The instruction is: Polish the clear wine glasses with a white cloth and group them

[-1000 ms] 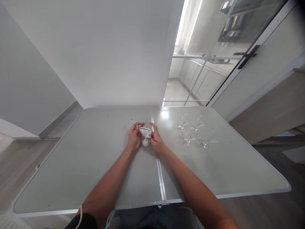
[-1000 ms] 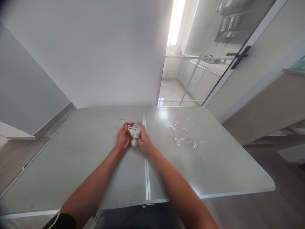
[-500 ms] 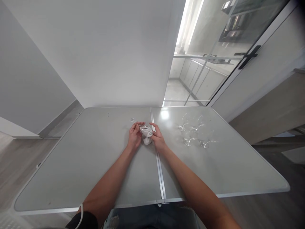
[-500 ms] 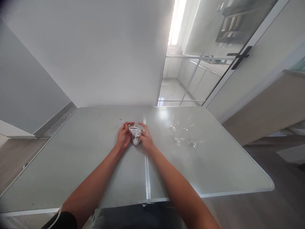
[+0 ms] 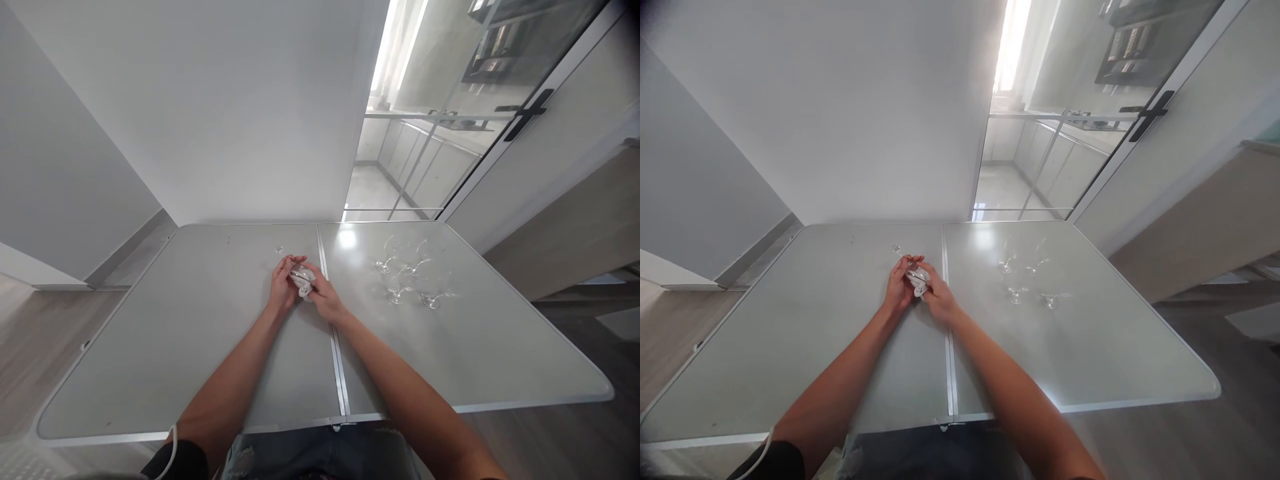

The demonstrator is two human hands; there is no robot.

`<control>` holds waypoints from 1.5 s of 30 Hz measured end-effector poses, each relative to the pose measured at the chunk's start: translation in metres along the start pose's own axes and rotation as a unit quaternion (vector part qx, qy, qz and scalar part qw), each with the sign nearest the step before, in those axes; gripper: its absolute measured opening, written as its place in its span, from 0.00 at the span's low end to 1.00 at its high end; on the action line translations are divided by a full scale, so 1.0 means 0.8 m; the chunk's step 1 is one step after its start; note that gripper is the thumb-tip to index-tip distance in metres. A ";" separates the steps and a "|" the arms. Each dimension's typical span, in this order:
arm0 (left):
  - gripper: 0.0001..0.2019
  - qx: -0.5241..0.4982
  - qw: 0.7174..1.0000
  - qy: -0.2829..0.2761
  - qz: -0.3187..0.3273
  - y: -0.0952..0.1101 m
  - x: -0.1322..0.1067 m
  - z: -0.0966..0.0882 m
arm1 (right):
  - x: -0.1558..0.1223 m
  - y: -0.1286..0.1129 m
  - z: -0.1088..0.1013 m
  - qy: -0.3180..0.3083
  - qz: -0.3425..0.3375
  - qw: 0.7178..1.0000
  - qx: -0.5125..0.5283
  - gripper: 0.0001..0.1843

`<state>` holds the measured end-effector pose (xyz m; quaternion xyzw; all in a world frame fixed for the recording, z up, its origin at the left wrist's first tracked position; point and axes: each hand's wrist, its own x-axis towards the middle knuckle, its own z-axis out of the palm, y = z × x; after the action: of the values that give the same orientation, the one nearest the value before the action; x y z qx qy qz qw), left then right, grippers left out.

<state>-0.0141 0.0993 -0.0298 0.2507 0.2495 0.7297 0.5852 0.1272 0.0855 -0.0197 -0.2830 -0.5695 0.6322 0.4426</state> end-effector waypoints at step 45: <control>0.08 -0.062 0.997 -0.050 -0.003 0.006 0.001 -0.004 | -0.002 -0.011 0.002 0.042 0.022 0.974 0.223 0.36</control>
<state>-0.0195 0.0990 -0.0289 0.2489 0.1748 0.7287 0.6136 0.1287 0.0832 -0.0114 -0.2156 -0.3888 0.7405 0.5040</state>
